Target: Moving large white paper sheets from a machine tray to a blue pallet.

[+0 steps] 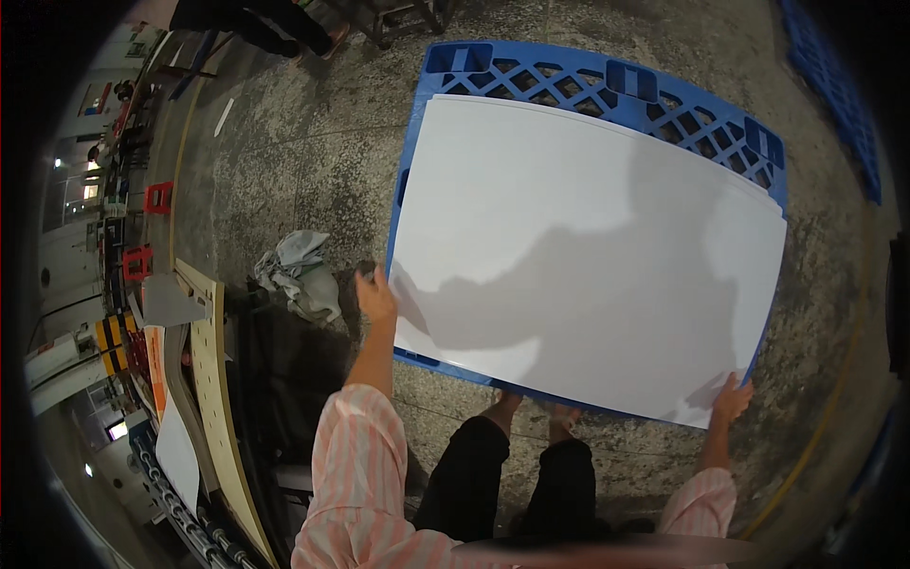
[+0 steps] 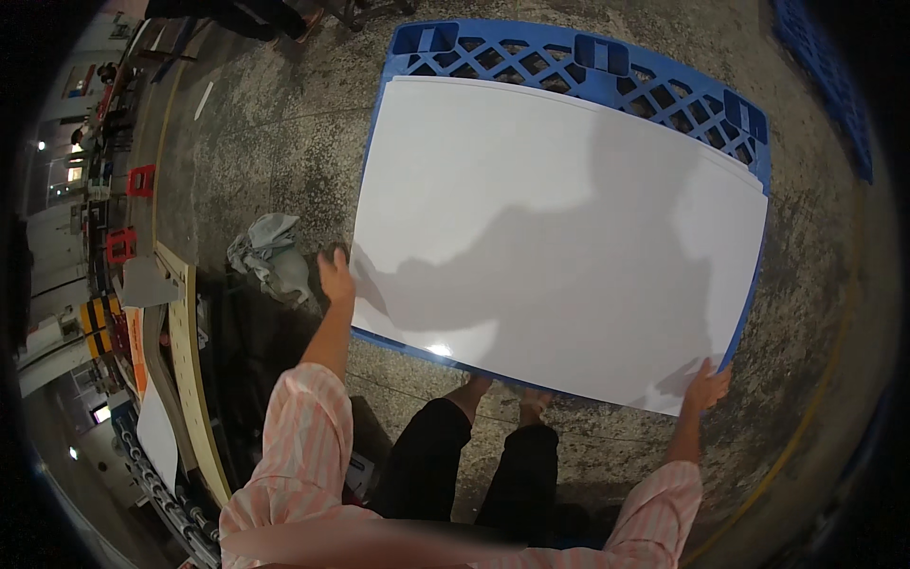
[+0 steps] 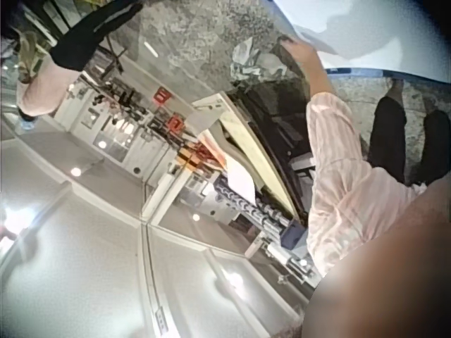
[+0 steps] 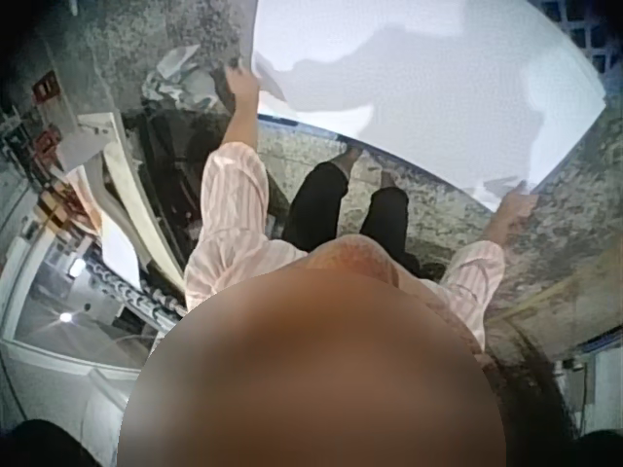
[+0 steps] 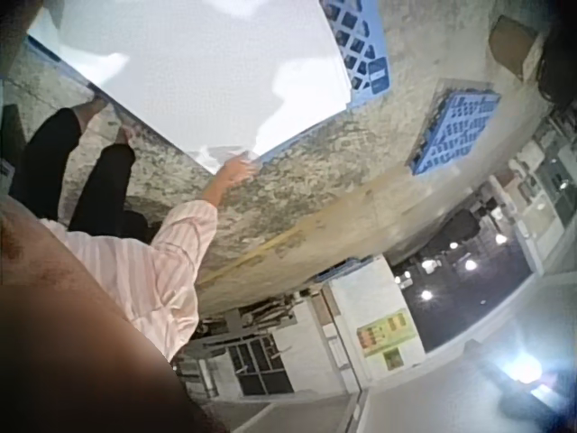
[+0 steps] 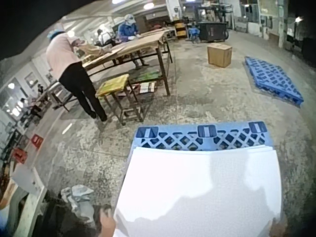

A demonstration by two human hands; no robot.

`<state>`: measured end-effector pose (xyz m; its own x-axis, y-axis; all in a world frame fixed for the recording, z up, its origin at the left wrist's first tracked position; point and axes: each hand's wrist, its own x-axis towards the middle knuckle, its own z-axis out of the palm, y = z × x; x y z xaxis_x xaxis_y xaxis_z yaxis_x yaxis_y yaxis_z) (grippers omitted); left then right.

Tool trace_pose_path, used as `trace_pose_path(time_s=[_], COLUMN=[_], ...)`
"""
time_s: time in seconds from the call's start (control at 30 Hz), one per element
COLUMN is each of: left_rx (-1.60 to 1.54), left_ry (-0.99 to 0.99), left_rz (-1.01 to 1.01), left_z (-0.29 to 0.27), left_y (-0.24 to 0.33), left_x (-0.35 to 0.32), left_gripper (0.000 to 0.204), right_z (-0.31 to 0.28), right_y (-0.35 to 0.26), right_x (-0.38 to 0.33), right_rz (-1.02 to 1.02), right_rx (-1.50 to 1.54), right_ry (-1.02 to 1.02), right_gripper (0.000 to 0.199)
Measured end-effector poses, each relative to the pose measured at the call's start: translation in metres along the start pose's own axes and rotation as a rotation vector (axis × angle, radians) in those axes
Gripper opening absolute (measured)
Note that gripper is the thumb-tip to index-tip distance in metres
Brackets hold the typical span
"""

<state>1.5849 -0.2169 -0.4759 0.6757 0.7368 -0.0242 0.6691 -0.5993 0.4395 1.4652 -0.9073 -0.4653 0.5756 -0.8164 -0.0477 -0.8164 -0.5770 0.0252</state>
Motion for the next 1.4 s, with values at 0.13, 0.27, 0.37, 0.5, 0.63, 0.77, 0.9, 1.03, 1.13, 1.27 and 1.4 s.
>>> trace_pose_path(time_s=[0.13, 0.27, 0.37, 0.5, 0.63, 0.77, 0.9, 1.03, 1.13, 1.27, 1.4], left_rx=[-0.272, -0.691, -1.259, -1.493, -1.800, -1.803, -1.749, -1.705, -1.552, -1.254, -1.179], left_ry=[0.203, -0.300, -0.530, -0.728, -0.639, -0.594, -0.536, -0.500, -0.551, -0.753, -0.819], left_rz=[-0.246, -1.182, -1.278, -1.388, -1.476, -1.495, -1.639, -1.627, -1.570, -1.452, -1.224], left_z=[-0.030, -0.010, 0.019, 0.063, 0.069, 0.072, 0.076, 0.088, 0.084, 0.038, -0.062], left_y=[-0.018, 0.007, 0.048, 0.065, 0.079, 0.084, 0.093, 0.087, 0.087, 0.052, -0.006], left_x=[-0.092, -0.213, -0.283, -0.326, -0.320, -0.318, -0.309, -0.321, -0.315, -0.301, -0.291], left_gripper=[0.072, 0.070, 0.040, 0.034, 0.041, 0.042, 0.038, 0.030, 0.026, 0.028, 0.061], right_z=[-0.025, -0.041, -0.037, -0.010, 0.002, -0.013, -0.005, -0.014, -0.010, -0.027, -0.075], right_y=[-0.077, -0.244, -0.372, -0.475, -0.505, -0.512, -0.518, -0.519, -0.501, -0.443, -0.308], right_x=[-0.030, -0.014, 0.005, 0.042, 0.060, 0.052, 0.043, 0.040, 0.017, -0.055, -0.150], right_rz=[-0.558, -0.840, -1.085, -1.098, -0.972, -0.949, -0.948, -0.988, -1.017, -1.245, -1.394], right_rx=[0.266, 0.483, 0.452, 0.119, 0.032, -0.025, -0.045, -0.148, -0.024, 0.368, 0.094], right_ry=[0.177, 0.122, 0.094, 0.035, -0.340, -0.530, -0.382, -0.385, -0.009, 0.198, -0.200], right_gripper=[0.055, 0.056, 0.058, 0.069, 0.068, 0.068, 0.071, 0.072, 0.069, 0.058, 0.059])
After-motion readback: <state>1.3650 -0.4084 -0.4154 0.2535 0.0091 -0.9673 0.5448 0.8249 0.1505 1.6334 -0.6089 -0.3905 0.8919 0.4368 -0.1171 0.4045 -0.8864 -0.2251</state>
